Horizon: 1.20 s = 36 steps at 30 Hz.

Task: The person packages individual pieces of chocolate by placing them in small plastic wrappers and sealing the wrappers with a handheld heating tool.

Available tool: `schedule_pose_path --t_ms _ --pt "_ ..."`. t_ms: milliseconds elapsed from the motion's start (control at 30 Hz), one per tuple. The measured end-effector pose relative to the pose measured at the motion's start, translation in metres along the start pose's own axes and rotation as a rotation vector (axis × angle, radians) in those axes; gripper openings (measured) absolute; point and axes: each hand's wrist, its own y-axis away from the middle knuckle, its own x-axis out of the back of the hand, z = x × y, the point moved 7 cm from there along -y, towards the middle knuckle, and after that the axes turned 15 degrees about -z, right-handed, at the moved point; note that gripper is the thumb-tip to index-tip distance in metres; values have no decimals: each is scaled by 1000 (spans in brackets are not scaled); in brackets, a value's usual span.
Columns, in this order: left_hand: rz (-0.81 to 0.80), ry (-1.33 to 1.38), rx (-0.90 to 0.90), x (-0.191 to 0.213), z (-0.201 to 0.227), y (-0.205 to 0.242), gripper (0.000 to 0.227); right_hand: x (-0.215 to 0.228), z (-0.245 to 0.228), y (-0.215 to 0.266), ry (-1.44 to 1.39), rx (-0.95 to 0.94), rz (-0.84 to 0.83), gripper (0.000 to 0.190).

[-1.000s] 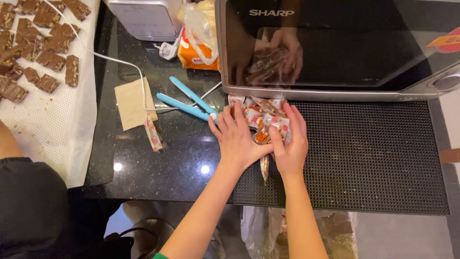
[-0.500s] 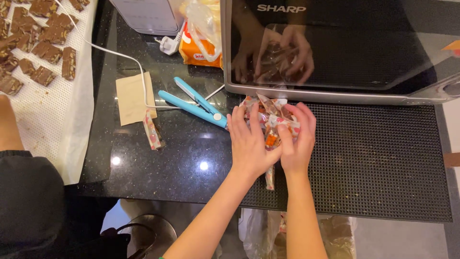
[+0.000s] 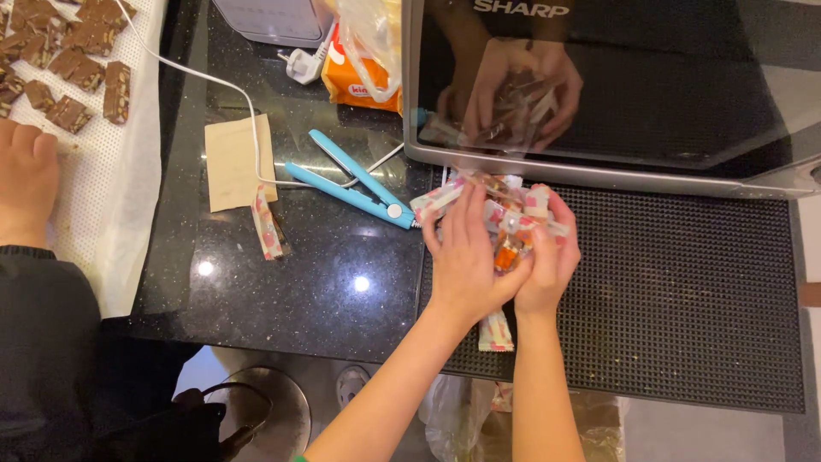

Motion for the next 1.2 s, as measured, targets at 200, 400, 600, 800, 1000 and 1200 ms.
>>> schedule_pose_path --t_ms 200,400,600,800,1000,1200 --pt "-18 72 10 7 3 -4 100 1 -2 0 56 -87 -41 47" --pt "92 9 62 3 -2 -2 110 -8 -10 -4 5 -151 -135 48" --pt "112 134 94 7 -5 -5 102 -19 -1 3 -157 -135 -62 50" --pt "253 662 11 0 4 6 81 -17 0 12 -361 -34 6 55" --pt "194 652 -133 8 38 1 75 7 17 22 -763 -5 111 62" --pt "136 655 -203 10 82 9 72 29 -19 43 -929 42 379 72"
